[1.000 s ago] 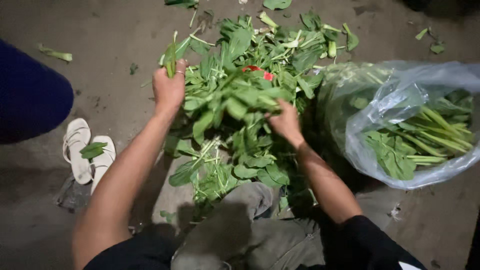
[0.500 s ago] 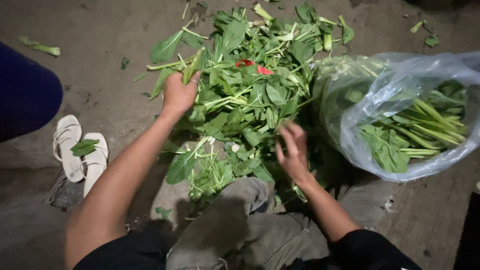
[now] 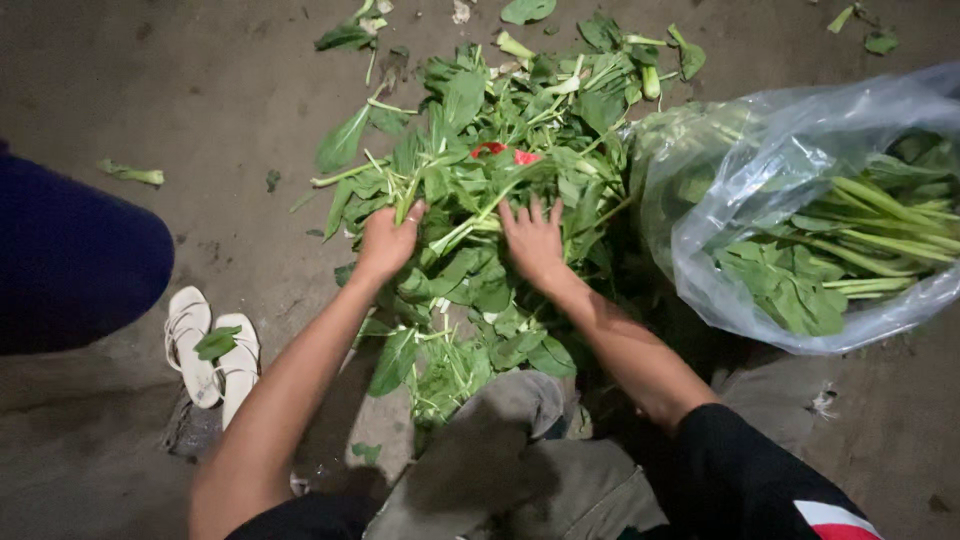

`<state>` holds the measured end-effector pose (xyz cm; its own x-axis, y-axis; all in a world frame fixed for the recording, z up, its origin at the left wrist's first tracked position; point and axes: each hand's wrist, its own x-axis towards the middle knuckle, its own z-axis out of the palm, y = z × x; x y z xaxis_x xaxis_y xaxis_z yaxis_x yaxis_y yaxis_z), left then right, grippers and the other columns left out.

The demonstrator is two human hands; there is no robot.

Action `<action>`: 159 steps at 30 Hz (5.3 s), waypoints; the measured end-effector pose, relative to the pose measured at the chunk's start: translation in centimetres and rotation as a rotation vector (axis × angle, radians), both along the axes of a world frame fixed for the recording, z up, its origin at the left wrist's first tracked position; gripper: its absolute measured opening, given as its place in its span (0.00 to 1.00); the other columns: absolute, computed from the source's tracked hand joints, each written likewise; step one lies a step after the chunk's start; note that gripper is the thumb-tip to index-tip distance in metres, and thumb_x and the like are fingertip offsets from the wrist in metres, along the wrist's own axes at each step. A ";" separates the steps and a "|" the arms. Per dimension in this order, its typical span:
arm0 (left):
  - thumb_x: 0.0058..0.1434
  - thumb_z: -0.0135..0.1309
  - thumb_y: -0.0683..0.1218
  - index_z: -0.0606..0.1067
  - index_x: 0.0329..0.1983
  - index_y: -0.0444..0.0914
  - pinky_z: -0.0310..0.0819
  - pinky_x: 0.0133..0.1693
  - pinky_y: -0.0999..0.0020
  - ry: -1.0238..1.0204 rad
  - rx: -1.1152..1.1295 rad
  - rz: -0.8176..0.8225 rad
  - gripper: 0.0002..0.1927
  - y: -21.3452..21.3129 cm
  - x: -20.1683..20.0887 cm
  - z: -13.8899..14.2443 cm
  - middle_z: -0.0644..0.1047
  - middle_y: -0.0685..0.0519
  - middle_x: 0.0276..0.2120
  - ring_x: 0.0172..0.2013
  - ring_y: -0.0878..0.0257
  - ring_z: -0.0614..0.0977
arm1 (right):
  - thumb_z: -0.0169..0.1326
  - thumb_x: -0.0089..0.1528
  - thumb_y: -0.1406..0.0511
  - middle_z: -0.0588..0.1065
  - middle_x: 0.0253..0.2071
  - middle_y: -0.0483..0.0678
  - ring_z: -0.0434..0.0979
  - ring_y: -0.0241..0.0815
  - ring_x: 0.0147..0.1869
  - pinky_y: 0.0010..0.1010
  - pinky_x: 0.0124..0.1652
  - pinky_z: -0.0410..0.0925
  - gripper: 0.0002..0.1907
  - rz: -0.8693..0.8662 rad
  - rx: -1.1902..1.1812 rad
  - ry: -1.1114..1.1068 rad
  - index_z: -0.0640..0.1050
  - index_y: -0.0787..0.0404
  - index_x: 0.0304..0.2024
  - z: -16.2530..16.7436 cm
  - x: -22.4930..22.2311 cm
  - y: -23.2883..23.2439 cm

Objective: The person sits on the ground at night sorting leafy green vegetables, stripping and discarding unwanted leaves and stems from the pile and placing the usable greens into a large plastic bag. They occasionally gather scattered pieces from the ground and press the bag's contents down.

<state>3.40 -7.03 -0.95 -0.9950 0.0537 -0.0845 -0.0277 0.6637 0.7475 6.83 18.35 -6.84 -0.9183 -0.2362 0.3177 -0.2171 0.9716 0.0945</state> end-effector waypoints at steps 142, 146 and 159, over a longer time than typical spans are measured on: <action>0.57 0.63 0.43 0.77 0.43 0.42 0.61 0.19 0.72 -0.185 0.544 0.227 0.11 -2.4 2.8 -0.6 0.74 0.62 0.24 0.18 0.71 0.70 | 0.58 0.64 0.61 0.77 0.44 0.56 0.76 0.61 0.52 0.52 0.54 0.67 0.12 0.036 -0.579 -0.366 0.79 0.58 0.48 2.3 1.4 1.9; 0.59 0.68 0.49 0.79 0.41 0.35 0.70 0.30 0.63 -0.078 0.190 0.180 0.15 -0.6 3.0 -0.6 0.78 0.54 0.27 0.25 0.62 0.77 | 0.58 0.65 0.58 0.80 0.47 0.58 0.80 0.61 0.51 0.43 0.49 0.71 0.17 0.110 -1.007 -0.136 0.80 0.60 0.52 5.9 4.8 4.4; 0.61 0.59 0.43 0.77 0.54 0.38 0.73 0.28 0.63 -0.293 0.390 -0.139 0.17 8.2 6.3 1.8 0.85 0.51 0.33 0.24 0.61 0.79 | 0.56 0.65 0.63 0.73 0.58 0.47 0.74 0.34 0.55 0.23 0.37 0.72 0.18 -0.114 -1.295 -0.098 0.74 0.57 0.58 14.0 11.6 10.1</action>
